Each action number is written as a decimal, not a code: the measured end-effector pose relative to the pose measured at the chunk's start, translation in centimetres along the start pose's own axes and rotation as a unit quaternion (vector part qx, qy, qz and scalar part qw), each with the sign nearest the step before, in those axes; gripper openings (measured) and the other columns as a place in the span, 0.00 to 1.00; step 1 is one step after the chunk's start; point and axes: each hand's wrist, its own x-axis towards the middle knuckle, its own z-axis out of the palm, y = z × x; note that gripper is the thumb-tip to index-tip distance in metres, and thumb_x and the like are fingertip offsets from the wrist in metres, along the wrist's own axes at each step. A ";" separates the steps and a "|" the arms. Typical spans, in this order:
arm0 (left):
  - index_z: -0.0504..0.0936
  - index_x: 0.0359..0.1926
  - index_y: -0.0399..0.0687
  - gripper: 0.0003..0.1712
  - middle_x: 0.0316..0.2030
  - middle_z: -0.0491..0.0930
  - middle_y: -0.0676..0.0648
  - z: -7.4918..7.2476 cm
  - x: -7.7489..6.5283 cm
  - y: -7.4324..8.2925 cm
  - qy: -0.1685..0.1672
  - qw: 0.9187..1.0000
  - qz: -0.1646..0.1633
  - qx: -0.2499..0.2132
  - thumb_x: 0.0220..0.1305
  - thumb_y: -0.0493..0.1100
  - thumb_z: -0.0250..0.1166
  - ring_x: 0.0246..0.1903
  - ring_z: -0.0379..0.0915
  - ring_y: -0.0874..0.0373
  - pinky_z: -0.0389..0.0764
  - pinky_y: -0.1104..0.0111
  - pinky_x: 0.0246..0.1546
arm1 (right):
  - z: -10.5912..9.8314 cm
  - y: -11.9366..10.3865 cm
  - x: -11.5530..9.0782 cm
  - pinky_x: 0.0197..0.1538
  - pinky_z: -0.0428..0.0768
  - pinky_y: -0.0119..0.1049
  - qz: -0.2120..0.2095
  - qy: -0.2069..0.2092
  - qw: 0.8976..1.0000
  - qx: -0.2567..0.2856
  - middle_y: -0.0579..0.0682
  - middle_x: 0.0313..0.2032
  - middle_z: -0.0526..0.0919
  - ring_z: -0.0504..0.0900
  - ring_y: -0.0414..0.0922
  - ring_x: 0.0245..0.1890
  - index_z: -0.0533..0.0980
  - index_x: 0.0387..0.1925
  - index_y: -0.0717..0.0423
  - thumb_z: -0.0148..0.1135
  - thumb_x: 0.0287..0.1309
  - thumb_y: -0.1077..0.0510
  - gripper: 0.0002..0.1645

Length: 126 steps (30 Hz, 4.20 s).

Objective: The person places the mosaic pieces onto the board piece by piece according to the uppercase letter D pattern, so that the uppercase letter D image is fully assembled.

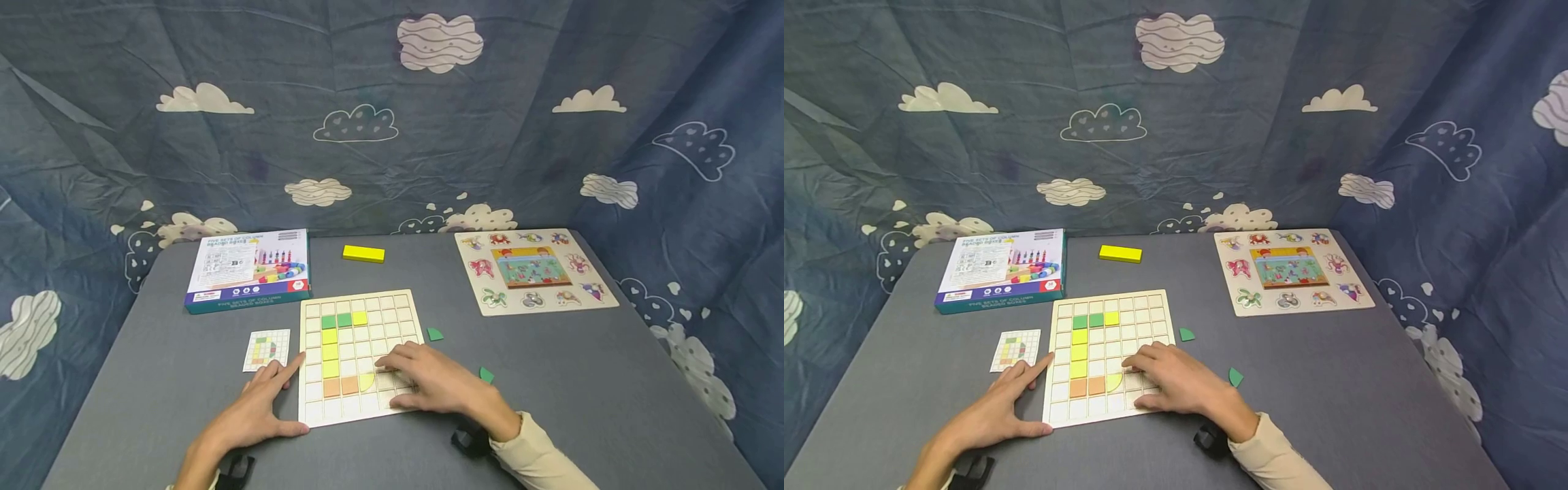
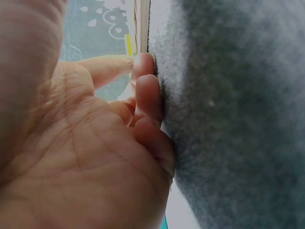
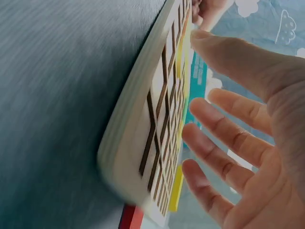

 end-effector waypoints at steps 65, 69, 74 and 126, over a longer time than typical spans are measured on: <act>0.60 0.77 0.53 0.66 0.38 0.64 0.55 -0.1 0.2 -0.1 -0.003 1.000 -0.008 -0.007 0.38 0.62 0.83 0.42 0.57 0.58 0.62 0.63 0.44 | -4.4 6.5 -9.4 0.42 0.78 0.38 0.174 -0.013 0.984 -0.027 0.41 0.40 0.79 0.77 0.36 0.38 0.82 0.50 0.52 0.72 0.56 0.62 0.18; 0.61 0.77 0.53 0.66 0.38 0.64 0.55 0.0 0.1 0.0 -0.007 1.000 -0.015 -0.007 0.38 0.61 0.83 0.44 0.58 0.56 0.65 0.60 0.47 | -4.3 6.3 -8.6 0.44 0.79 0.40 0.178 -0.008 0.983 -0.041 0.42 0.41 0.79 0.78 0.37 0.39 0.82 0.50 0.52 0.72 0.56 0.62 0.18; 0.61 0.77 0.53 0.66 0.38 0.64 0.54 0.0 0.1 0.0 -0.009 1.000 -0.018 -0.010 0.37 0.61 0.83 0.44 0.58 0.56 0.65 0.59 0.46 | -4.1 5.8 -7.1 0.49 0.80 0.43 0.179 -0.003 0.982 -0.051 0.42 0.43 0.80 0.80 0.39 0.43 0.82 0.49 0.51 0.72 0.56 0.60 0.18; 0.60 0.77 0.53 0.66 0.38 0.65 0.55 0.0 0.2 -0.1 -0.005 1.000 -0.010 -0.003 0.38 0.62 0.83 0.40 0.57 0.59 0.63 0.65 0.43 | -1.4 3.1 3.6 0.41 0.76 0.30 0.016 0.016 1.000 0.021 0.46 0.43 0.79 0.77 0.42 0.37 0.85 0.49 0.51 0.63 0.52 0.63 0.21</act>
